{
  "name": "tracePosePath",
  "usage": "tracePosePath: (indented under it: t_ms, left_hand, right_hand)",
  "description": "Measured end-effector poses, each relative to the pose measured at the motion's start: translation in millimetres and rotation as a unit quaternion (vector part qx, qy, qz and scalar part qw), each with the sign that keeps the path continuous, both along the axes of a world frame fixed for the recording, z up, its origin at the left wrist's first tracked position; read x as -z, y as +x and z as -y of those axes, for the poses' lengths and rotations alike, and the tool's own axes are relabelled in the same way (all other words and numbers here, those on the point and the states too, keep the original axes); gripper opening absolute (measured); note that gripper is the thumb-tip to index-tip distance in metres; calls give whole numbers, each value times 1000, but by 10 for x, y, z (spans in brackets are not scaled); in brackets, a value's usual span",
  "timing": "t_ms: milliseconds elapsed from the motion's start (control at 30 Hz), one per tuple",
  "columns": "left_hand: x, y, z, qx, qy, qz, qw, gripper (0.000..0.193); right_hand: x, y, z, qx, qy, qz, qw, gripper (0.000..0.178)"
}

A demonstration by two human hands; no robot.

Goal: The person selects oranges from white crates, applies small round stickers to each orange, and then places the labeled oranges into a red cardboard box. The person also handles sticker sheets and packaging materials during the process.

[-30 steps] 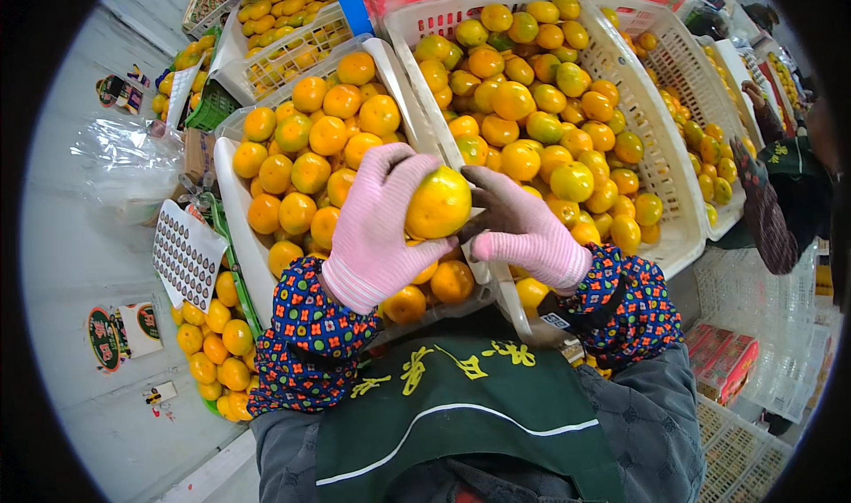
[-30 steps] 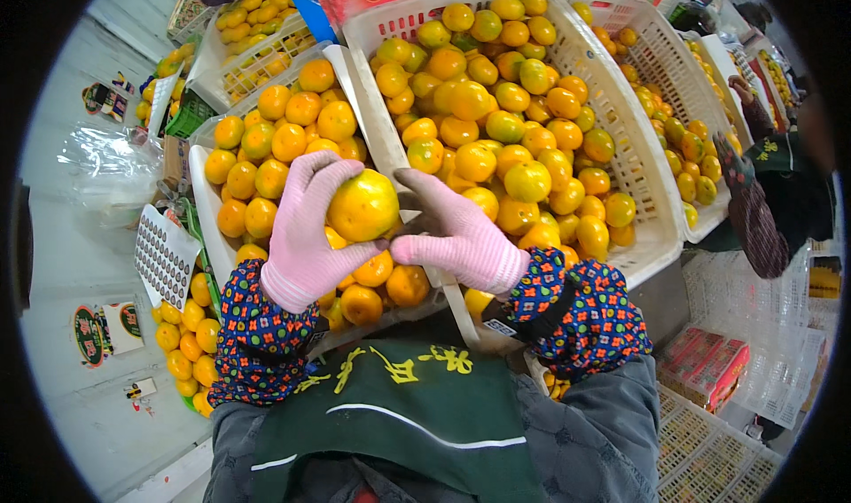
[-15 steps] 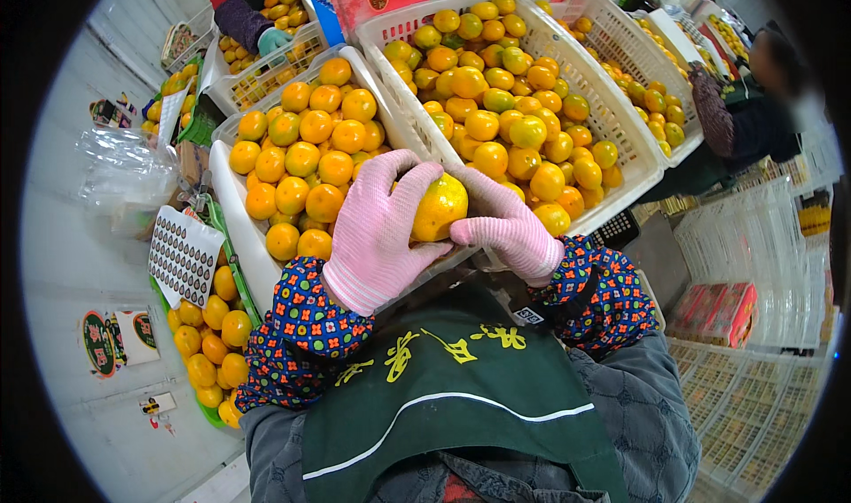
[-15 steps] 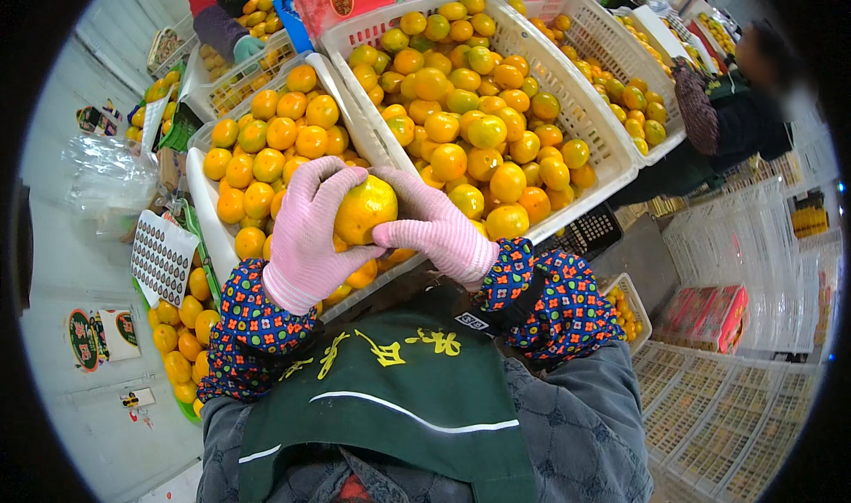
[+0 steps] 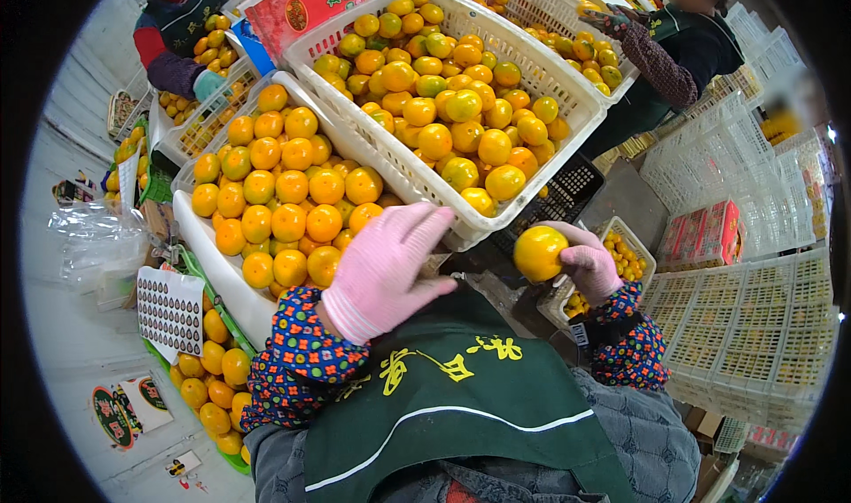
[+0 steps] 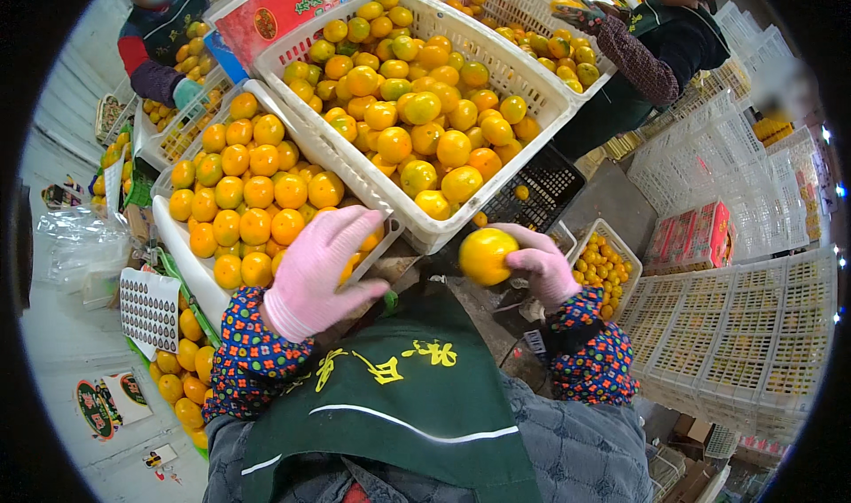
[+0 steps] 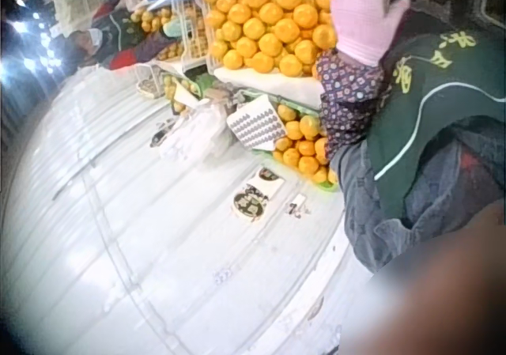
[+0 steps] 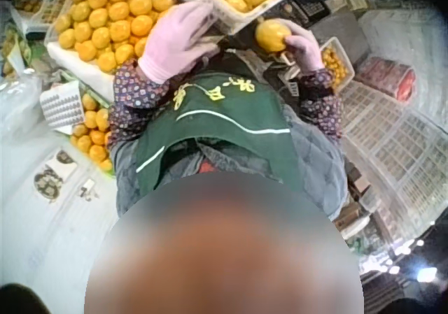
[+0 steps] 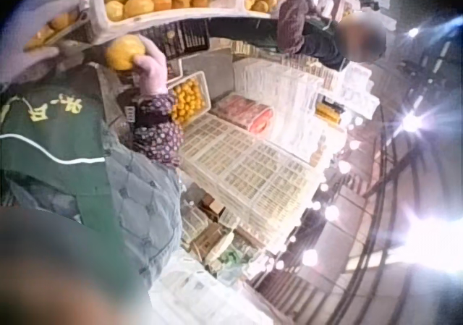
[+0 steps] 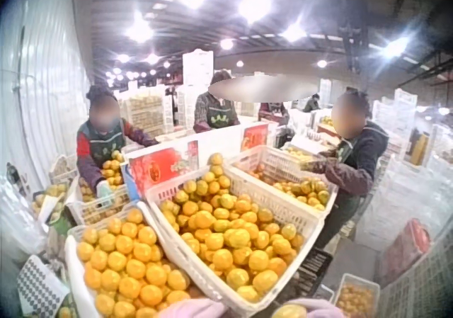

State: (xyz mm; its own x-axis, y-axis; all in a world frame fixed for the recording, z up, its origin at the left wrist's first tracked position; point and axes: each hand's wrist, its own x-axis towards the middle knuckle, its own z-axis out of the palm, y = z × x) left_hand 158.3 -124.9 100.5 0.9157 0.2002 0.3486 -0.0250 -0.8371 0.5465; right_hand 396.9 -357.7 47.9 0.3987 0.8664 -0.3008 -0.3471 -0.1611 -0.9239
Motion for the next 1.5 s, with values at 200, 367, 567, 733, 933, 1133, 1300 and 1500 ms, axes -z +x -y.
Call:
tracePosePath:
  t_ms: [200,367,567,733,933,1133,1300,1500]
  left_hand:
    - [333,-13,-110,-94,-23,-6,995,52]
    - [568,31,-97,-196,-141,-18,970,44]
    - [-204,474,53,-137,-226,99,959,45]
    - [-1120,959,97,203,-251,48,945,39]
    - [-978,1333,236,275,-293,168,900,67]
    - [-1013,1236,46,235,-203,119,943,40]
    - [-834,1083,-31,110,-184,124,969,20]
    - [-583,868,30,-104,-208,137,963,63]
  right_hand:
    - [1051,972,365,170,-151,21,974,61]
    - [1235,1750,631,31,-359,496,790,70]
    - [489,2547,267,86,-182,528,825,41]
    - [-324,2871,-692,6,4,499,867,33]
    - [-482,2971,-1842,-284,-63,627,723,38]
    - [309,2896,-2818,-468,-191,721,475,53]
    - [706,2901,-2990,-503,-188,740,406,45]
    - [50,3232,-2795,-393,-55,283,873,70]
